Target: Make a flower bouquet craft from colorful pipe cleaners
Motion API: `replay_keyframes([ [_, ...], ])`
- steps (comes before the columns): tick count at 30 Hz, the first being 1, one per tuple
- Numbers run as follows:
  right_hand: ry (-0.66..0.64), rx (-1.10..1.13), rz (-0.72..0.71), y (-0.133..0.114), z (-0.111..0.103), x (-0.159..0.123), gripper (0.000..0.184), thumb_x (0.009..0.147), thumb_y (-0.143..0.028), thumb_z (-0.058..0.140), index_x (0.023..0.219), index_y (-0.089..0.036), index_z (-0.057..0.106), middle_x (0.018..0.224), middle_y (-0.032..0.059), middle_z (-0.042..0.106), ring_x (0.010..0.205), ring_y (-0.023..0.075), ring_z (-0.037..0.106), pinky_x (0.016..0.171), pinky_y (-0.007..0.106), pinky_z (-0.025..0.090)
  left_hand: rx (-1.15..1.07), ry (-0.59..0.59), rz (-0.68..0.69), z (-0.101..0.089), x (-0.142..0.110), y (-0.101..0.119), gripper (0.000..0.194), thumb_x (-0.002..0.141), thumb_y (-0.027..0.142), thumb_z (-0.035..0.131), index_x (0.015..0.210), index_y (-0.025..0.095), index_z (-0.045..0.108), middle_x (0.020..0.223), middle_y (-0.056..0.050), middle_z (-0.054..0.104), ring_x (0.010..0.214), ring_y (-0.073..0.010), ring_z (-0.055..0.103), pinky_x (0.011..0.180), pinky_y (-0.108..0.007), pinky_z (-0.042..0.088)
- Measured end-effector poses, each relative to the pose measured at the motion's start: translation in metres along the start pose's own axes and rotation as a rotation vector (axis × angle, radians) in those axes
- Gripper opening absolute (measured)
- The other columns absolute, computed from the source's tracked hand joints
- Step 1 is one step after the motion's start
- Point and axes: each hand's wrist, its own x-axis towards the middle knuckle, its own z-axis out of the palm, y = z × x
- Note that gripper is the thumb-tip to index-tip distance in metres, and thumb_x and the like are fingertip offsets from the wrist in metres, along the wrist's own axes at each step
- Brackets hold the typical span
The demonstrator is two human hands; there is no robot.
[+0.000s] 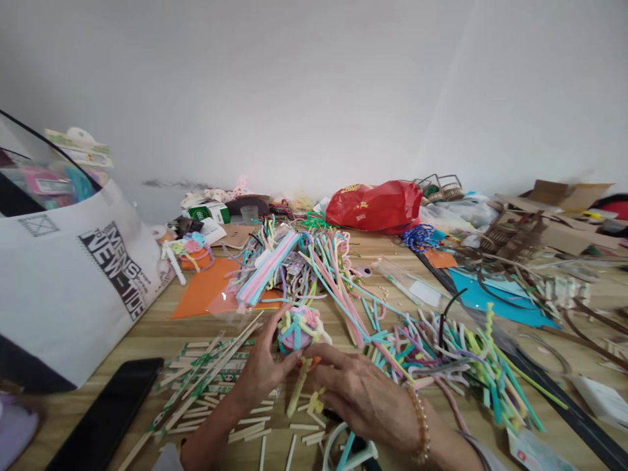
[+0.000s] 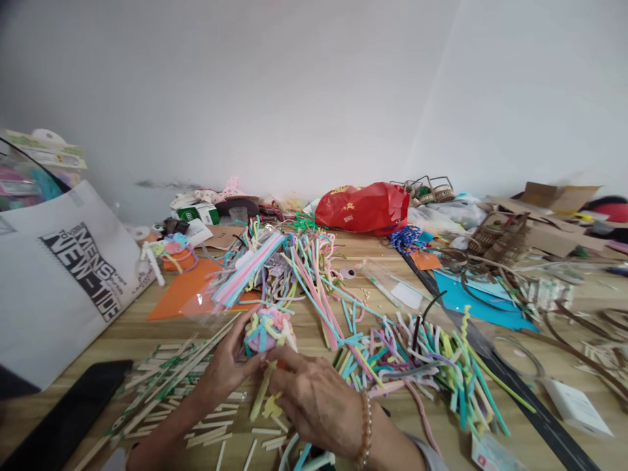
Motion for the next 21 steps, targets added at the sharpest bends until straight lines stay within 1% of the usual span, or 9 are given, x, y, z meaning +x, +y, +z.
replay_keyframes([
  [4,-0.001,-0.042,-0.003,0.001,0.001,0.001,0.014,0.089,-0.009,0.045,0.095,-0.016,0.056,0.131,0.0096,0.051,0.112,0.0194,0.055,0.099,0.032,0.045,0.024,-0.024,0.008,-0.002,0.000,0.001,0.070,0.081,0.024,0.066,0.143,0.022,0.033,0.147,-0.014,0.042,0.133,-0.0306,0.042,0.109,-0.046,0.037],
  [8,0.003,-0.085,-0.005,-0.003,0.004,0.000,0.018,0.089,-0.008,0.044,0.101,-0.016,0.057,0.132,0.0105,0.049,0.115,0.0196,0.053,0.101,0.032,0.044,0.037,-0.008,0.017,-0.002,0.001,0.003,0.070,0.080,0.024,0.067,0.142,0.022,0.035,0.145,-0.013,0.045,0.132,-0.0311,0.044,0.108,-0.045,0.038],
  [11,0.022,-0.164,0.002,-0.008,0.005,-0.003,0.024,0.089,-0.008,0.045,0.108,-0.015,0.056,0.138,0.0119,0.046,0.118,0.0217,0.052,0.102,0.035,0.044,0.044,-0.005,0.023,-0.001,0.001,0.004,0.070,0.080,0.023,0.067,0.142,0.023,0.035,0.145,-0.013,0.045,0.131,-0.0307,0.045,0.108,-0.045,0.038],
  [13,0.035,-0.222,0.007,-0.011,0.004,-0.005,0.024,0.088,-0.007,0.046,0.109,-0.015,0.057,0.141,0.0124,0.044,0.123,0.0242,0.048,0.105,0.038,0.042,0.052,-0.003,0.024,-0.001,0.001,0.004,0.070,0.080,0.022,0.067,0.142,0.023,0.036,0.144,-0.013,0.045,0.131,-0.0303,0.045,0.108,-0.045,0.038],
  [17,0.091,-0.297,0.036,-0.014,0.001,-0.009,0.025,0.090,-0.008,0.048,0.112,-0.016,0.058,0.142,0.0112,0.045,0.133,0.0271,0.037,0.112,0.044,0.034,0.072,0.002,0.046,0.000,0.001,0.004,0.070,0.078,0.021,0.068,0.141,0.023,0.038,0.142,-0.012,0.048,0.130,-0.0303,0.046,0.108,-0.046,0.037],
  [19,0.124,-0.311,0.052,-0.011,0.000,-0.010,0.029,0.090,-0.009,0.049,0.118,-0.018,0.056,0.142,0.0100,0.046,0.134,0.0266,0.036,0.112,0.045,0.034,0.092,-0.004,0.062,0.001,0.001,0.003,0.071,0.078,0.021,0.068,0.141,0.023,0.036,0.142,-0.013,0.047,0.130,-0.0301,0.046,0.108,-0.046,0.037],
  [21,0.137,-0.316,0.056,-0.005,-0.002,-0.010,0.033,0.091,-0.008,0.049,0.122,-0.019,0.053,0.142,0.0091,0.046,0.134,0.0262,0.037,0.111,0.045,0.036,0.118,-0.008,0.075,0.001,0.001,0.003,0.071,0.079,0.022,0.067,0.142,0.023,0.035,0.143,-0.013,0.046,0.131,-0.0296,0.045,0.109,-0.047,0.036],
])
